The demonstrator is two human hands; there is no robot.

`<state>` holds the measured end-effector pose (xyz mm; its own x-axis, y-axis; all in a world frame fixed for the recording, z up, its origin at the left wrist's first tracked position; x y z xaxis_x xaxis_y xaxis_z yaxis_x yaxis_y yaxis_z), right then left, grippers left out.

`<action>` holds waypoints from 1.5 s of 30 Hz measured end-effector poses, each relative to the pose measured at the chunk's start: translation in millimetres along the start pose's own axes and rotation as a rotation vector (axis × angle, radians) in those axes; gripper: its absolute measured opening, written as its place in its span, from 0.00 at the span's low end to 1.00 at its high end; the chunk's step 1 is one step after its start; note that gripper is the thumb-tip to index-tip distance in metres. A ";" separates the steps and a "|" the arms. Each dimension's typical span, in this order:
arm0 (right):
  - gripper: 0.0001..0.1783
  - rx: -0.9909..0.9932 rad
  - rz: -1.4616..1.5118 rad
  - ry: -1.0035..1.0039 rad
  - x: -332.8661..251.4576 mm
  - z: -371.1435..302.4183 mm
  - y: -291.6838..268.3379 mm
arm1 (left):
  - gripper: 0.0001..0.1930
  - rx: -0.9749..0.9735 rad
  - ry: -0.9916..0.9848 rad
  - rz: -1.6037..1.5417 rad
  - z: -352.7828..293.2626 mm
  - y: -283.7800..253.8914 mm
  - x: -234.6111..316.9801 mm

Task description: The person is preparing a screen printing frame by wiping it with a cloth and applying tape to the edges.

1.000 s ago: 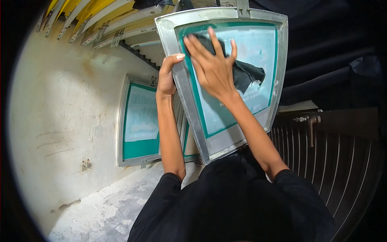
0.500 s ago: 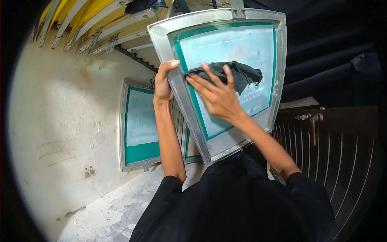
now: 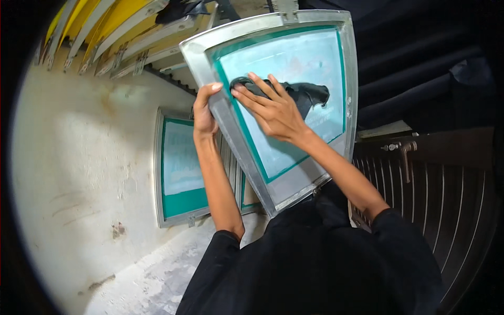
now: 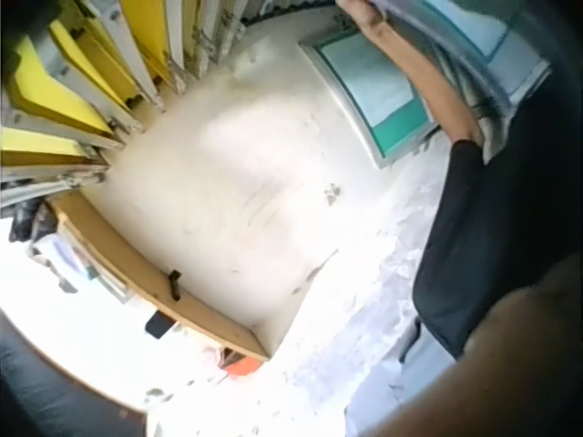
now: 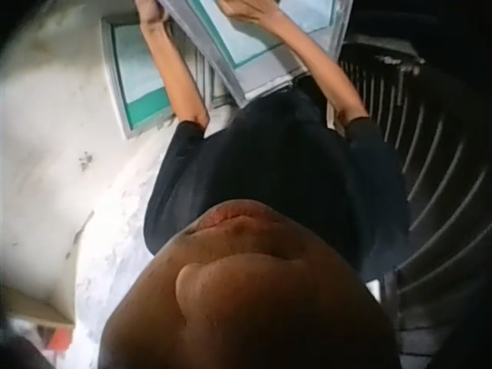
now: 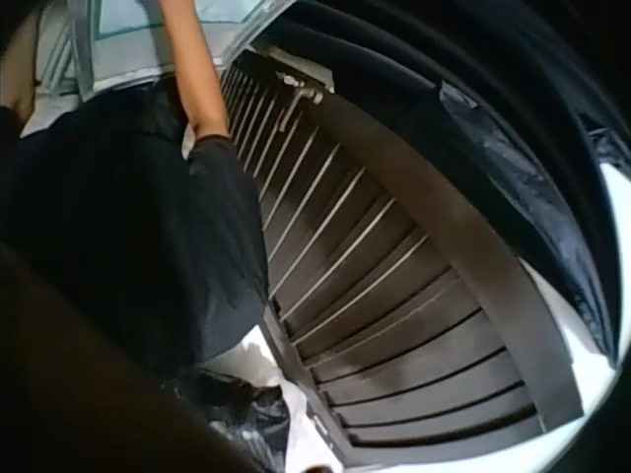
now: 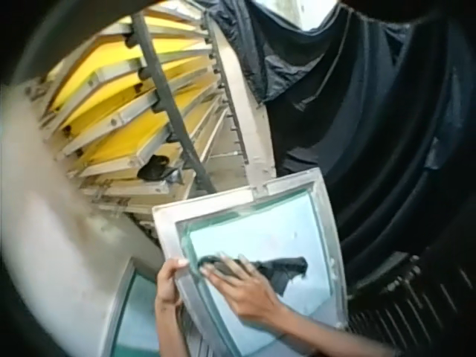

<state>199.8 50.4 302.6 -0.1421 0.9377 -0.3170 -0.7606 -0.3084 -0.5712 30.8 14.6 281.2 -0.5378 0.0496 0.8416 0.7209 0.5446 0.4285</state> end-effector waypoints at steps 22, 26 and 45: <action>0.31 0.332 0.020 0.210 121.6 -12.8 -99.6 | 0.12 -0.085 -0.007 0.010 -0.8 18.2 13.0; 0.30 0.474 -0.329 0.398 128.0 -37.7 -119.5 | 0.13 -0.093 -0.019 0.015 -8.4 31.9 16.4; 0.26 0.426 -0.085 0.136 81.9 -14.1 -83.8 | 0.10 -0.059 0.006 -0.045 -5.2 7.5 4.9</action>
<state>260.8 150.8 313.8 -0.0048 0.9187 -0.3950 -0.9629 -0.1108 -0.2460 35.9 14.6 290.3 -0.5678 0.0210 0.8229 0.7207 0.4957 0.4846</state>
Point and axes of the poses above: each hand's wrist, its own z-axis towards the middle knuckle, its own y-axis out of the palm, x = y × z, the point moved 10 cm from there along z, towards the middle knuckle, and after that the axes turned 12 degrees about -y, right-handed, at the moved point
